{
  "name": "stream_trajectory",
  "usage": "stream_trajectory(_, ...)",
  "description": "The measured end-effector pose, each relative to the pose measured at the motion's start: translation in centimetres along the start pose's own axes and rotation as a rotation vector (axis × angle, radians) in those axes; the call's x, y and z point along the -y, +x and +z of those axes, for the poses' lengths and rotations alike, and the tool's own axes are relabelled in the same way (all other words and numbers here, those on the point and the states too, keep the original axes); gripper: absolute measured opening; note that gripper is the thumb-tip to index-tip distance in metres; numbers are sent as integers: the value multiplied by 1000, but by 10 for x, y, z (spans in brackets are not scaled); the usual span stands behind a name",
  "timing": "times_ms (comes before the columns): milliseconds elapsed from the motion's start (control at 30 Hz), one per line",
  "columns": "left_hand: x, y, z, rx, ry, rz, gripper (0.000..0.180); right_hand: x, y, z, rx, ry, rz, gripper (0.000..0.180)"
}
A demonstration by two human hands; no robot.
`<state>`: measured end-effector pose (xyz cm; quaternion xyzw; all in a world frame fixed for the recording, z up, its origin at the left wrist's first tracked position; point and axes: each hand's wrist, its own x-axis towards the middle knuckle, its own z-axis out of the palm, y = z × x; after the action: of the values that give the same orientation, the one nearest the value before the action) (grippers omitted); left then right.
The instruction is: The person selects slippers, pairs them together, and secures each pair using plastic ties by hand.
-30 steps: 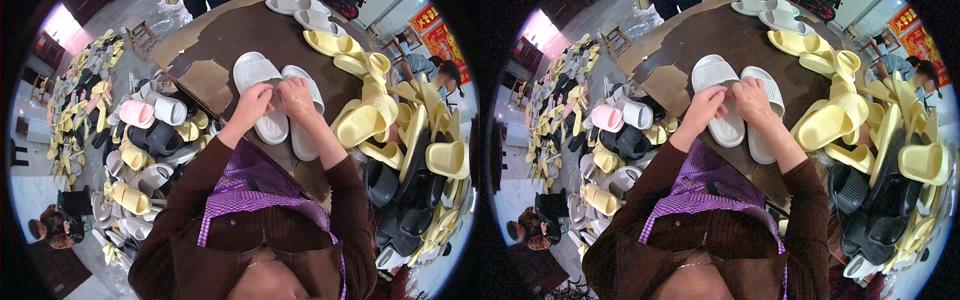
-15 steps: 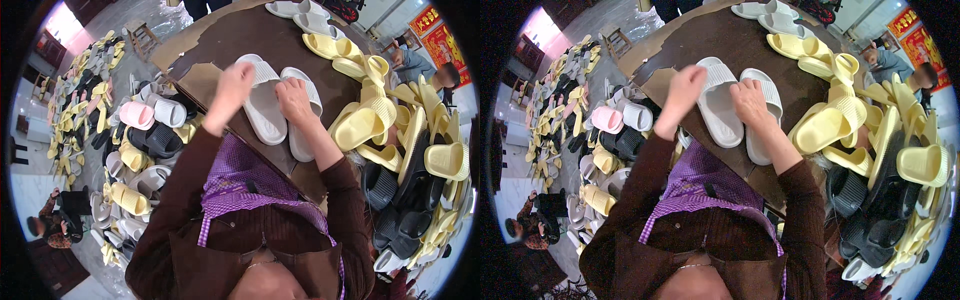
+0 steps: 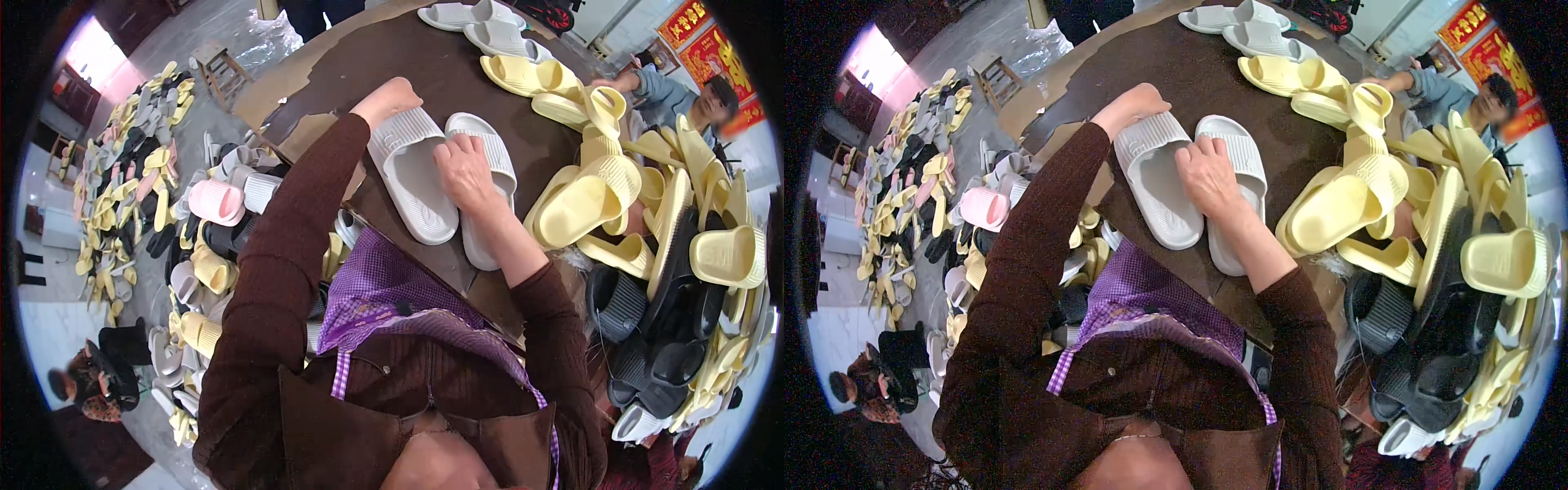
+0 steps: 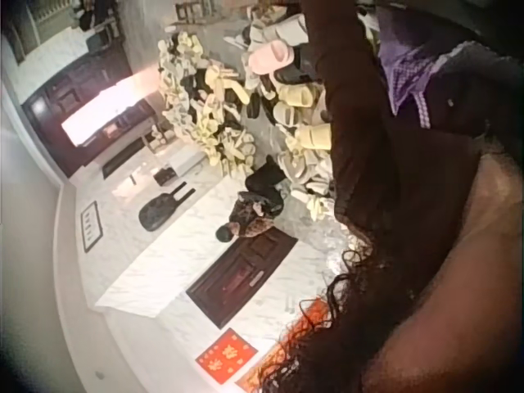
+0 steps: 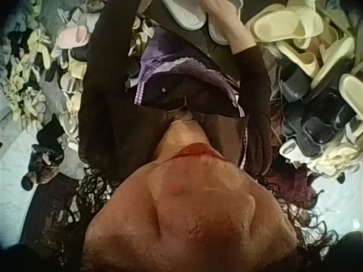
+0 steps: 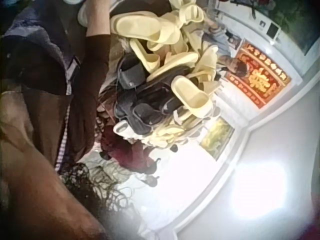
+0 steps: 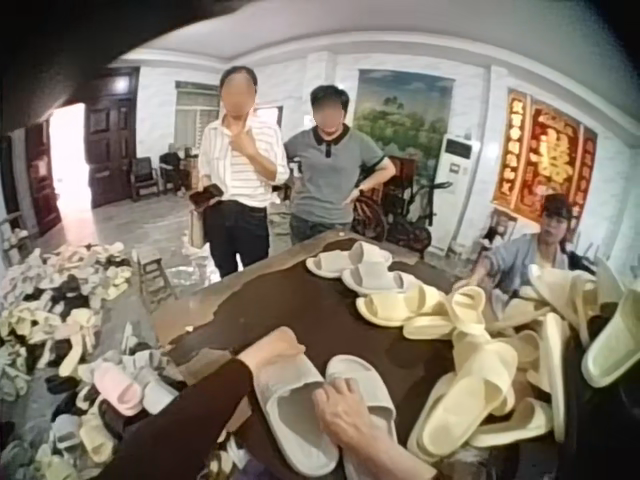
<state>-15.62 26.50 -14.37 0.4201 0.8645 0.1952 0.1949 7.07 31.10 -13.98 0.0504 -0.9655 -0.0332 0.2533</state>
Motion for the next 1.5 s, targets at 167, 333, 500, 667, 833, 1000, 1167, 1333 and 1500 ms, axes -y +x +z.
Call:
stream_trajectory(167,-4,6,17,-142,77,47,33,-2,-2,-2,-23,12,39,7)
stream_trajectory(333,-24,-28,33,-324,48,465,24,-17,-10,-19,-141,477,194,7)
stream_trajectory(500,-76,-58,31,-193,-389,506,20,-50,-18,-32,-359,1085,779,7)
stream_trajectory(667,-88,-62,46,13,-903,343,16,-53,-25,-27,-454,1060,912,8)
stream_trajectory(833,-86,-65,54,53,-1093,343,13,-45,-24,-24,-416,939,880,10)
stream_trajectory(1000,-88,-70,51,69,-1105,310,13,-41,-23,-22,-397,793,892,12)
stream_trajectory(1167,-89,-74,53,50,-1147,339,12,-37,-23,-25,-370,748,911,12)
stream_trajectory(1333,-89,-74,55,-1,-1187,334,11,-37,-22,-22,-401,728,883,10)
stream_trajectory(1500,-90,-74,59,-48,-1196,323,11,-38,-24,-18,-421,706,852,11)
